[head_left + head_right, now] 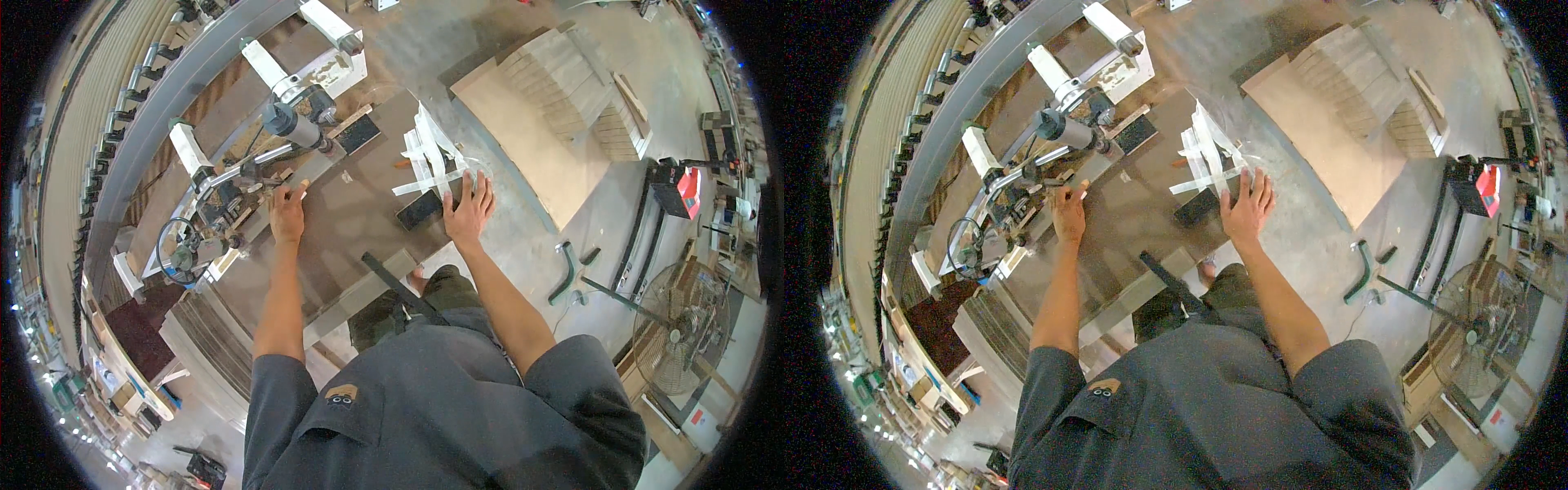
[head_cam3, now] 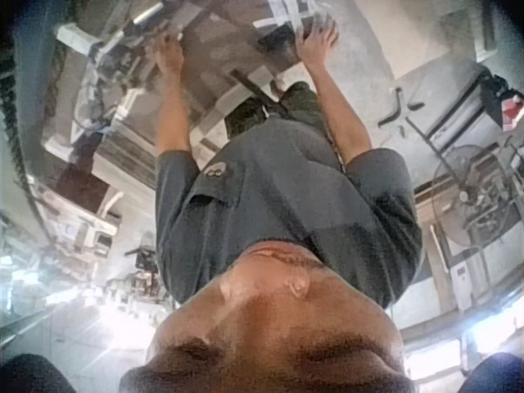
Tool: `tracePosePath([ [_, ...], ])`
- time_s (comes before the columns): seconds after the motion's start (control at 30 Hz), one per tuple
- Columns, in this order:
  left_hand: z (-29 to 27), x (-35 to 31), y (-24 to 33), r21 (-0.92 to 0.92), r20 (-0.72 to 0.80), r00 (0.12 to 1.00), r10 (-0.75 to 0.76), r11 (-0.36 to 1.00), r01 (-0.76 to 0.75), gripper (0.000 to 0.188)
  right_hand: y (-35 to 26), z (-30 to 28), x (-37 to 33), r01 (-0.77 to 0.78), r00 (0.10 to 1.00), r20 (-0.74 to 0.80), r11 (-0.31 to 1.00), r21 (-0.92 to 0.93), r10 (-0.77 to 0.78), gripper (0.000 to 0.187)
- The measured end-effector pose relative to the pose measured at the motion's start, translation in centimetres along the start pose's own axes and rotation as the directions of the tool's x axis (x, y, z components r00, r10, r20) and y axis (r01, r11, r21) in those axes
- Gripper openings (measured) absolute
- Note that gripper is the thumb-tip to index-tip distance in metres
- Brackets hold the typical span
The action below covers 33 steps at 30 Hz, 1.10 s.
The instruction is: The person picks up a stack of wooden planks from the floor and places them on a workbench. The person then feeds the wooden planks one at a time through a machine with rollers, using their hands to guide each piece.
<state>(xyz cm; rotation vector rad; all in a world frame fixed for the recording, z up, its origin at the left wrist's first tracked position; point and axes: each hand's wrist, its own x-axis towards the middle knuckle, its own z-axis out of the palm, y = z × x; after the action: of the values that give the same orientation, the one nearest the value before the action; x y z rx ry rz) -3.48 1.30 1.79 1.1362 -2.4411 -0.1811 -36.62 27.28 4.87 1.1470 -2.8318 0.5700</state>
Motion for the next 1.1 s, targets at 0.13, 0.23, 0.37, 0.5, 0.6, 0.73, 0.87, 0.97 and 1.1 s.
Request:
tracePosePath([
  [0.13,0.1,-0.1,0.4,0.054,-0.006,1.000,0.022,0.998,-0.022,0.036,0.1,-0.4,0.5,0.013,1.000,0.022,0.999,-0.034,-0.012,0.067],
  [0.23,0.1,-0.1,0.5,0.032,-0.001,1.000,0.012,0.999,-0.012,0.037,0.2,-0.6,0.8,-0.018,0.998,0.062,0.998,-0.058,0.022,0.071],
  [0.37,0.2,-0.3,0.4,0.045,0.007,1.000,0.012,0.999,-0.012,0.039,0.6,-0.3,0.5,0.028,0.999,0.036,0.999,-0.027,-0.027,0.070],
  [0.5,0.3,-0.5,0.7,0.020,0.014,1.000,-0.015,1.000,0.015,0.041,1.0,-0.6,0.7,0.113,0.986,0.135,0.991,-0.071,-0.102,0.067],
  [0.6,0.1,-0.7,0.3,0.049,0.024,0.999,-0.033,0.998,0.032,0.042,0.6,-0.5,0.8,0.097,0.988,0.124,0.992,-0.076,-0.087,0.066],
  [0.73,0.1,-0.6,1.1,0.090,0.052,0.998,-0.023,0.996,0.018,0.043,0.9,0.3,1.1,0.006,0.997,0.083,0.994,-0.106,0.003,0.064],
  [0.87,0.1,-0.9,1.5,0.105,0.015,1.000,-0.023,0.994,0.021,0.042,1.2,0.5,1.9,-0.208,0.977,-0.013,0.970,0.122,0.211,0.067],
  [0.97,0.1,-1.1,0.4,0.089,0.037,0.999,-0.029,0.996,0.026,0.042,0.5,0.5,2.2,-0.232,0.973,0.023,0.967,0.105,0.231,0.074],
  [1.1,0.2,-0.6,1.3,0.121,0.067,0.997,-0.030,0.992,0.022,0.040,0.4,0.4,3.1,-0.368,0.930,0.071,0.919,0.141,0.361,0.079],
])
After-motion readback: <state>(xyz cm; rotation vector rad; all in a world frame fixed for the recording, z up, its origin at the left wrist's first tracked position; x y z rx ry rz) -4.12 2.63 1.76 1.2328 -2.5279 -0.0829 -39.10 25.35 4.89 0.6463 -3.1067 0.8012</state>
